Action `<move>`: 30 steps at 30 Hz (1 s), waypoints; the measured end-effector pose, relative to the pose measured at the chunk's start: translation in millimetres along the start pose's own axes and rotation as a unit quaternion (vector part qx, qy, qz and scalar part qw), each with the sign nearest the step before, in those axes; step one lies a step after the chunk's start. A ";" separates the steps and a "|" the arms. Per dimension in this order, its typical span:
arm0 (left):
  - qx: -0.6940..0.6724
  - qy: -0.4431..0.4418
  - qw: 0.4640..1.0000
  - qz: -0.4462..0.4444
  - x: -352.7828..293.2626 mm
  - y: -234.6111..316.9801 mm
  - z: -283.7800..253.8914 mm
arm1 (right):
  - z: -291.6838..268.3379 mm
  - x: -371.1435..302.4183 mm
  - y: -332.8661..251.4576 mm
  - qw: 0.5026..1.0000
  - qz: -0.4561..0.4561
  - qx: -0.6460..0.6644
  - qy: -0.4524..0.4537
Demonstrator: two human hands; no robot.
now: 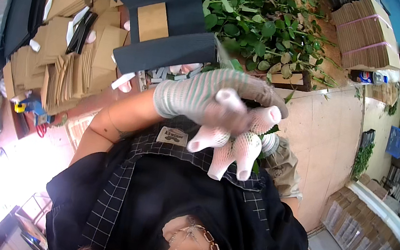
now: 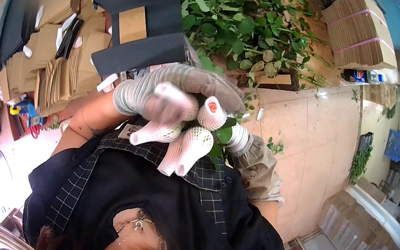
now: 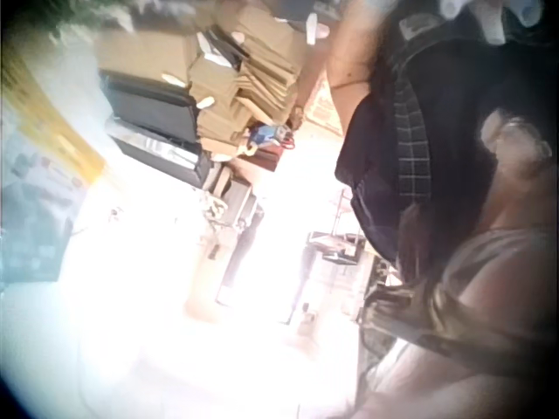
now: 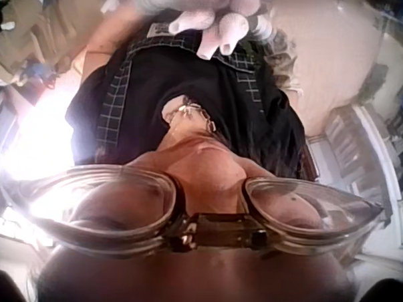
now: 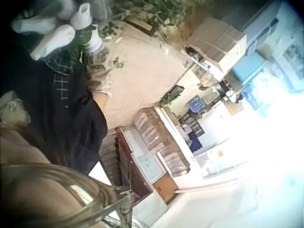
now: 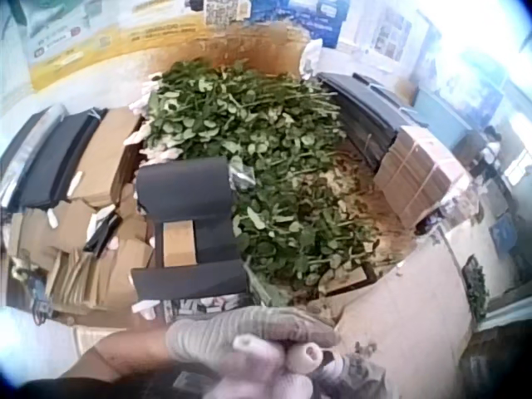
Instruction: The person picks up individual roses from a large pile, places them one at a time into a black foam holder to create a row, and then uses a hand stapler to secure the arrangement.
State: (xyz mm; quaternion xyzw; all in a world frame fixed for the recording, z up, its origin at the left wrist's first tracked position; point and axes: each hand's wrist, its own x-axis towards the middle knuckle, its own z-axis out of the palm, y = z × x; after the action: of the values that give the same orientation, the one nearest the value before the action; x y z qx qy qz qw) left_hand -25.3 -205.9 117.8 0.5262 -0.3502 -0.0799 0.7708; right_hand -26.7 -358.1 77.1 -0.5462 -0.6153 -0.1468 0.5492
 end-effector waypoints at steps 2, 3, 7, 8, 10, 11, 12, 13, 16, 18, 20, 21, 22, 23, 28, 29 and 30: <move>0.020 0.068 0.997 -0.006 3.7 0.6 6.4 | -0.7 -2.4 -0.2 0.999 -0.034 0.017 0.009; 0.028 0.102 0.994 -0.012 4.7 1.2 10.4 | 2.2 -3.3 0.4 0.998 -0.048 0.031 0.016; 0.088 0.248 0.962 0.077 7.9 55.8 -10.0 | 35.8 -3.1 24.0 0.944 -0.212 0.141 0.211; 0.199 0.204 0.957 0.059 8.1 67.6 -12.4 | 14.6 -17.3 21.7 0.954 -0.227 -0.163 0.106; 0.435 -0.009 0.900 -0.016 20.7 71.2 -9.7 | -6.6 -47.4 13.3 0.866 -0.221 -0.449 -0.009; 0.546 -0.128 0.828 -0.022 31.6 66.3 -4.8 | -9.2 -74.1 4.4 0.956 0.000 -0.285 -0.063; 0.573 -0.129 0.807 -0.060 33.4 62.9 5.8 | -14.5 -81.5 -0.2 0.978 0.095 -0.174 -0.065; 0.574 -0.128 0.806 -0.062 30.8 58.7 8.2 | -19.1 -76.4 -2.6 0.984 0.114 -0.121 -0.063; 0.563 -0.049 0.811 0.150 30.3 66.1 10.0 | -29.5 -73.0 1.1 0.982 0.155 -0.083 -0.063; 0.352 0.258 0.890 0.137 0.0 75.5 -3.9 | -34.8 -79.0 0.9 0.977 0.187 -0.085 -0.060; 0.274 0.435 0.854 0.074 -16.6 83.5 2.3 | -39.0 -84.1 -1.8 0.972 0.215 -0.075 -0.058; 0.344 0.361 0.865 0.061 -11.5 89.8 -3.5 | -43.2 -86.3 -4.2 0.969 0.229 -0.074 -0.057; 0.274 0.371 0.887 0.002 -19.9 81.5 -0.1 | -46.5 -88.1 -5.8 0.966 0.241 -0.071 -0.056; 0.200 0.374 0.904 -0.055 -33.0 62.8 1.3 | -49.3 -89.9 -5.6 0.963 0.255 -0.071 -0.053; 0.079 0.241 0.967 -0.027 -58.1 4.6 32.7 | -45.4 -94.5 -4.6 0.954 0.290 -0.052 -0.051; 0.167 0.235 0.957 -0.037 -56.1 4.6 33.6 | -42.8 -93.6 -3.1 0.953 0.294 -0.050 -0.054; 0.253 0.231 0.938 -0.046 -54.8 4.7 35.3 | -40.3 -92.8 -0.9 0.952 0.298 -0.046 -0.055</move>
State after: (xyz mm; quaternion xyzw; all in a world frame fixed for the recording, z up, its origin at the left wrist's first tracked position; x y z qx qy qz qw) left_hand -89.1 -203.6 104.0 0.7237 -0.1467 0.0997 0.6669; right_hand -25.3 -437.3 14.1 -0.7368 -0.4460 0.0260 0.5075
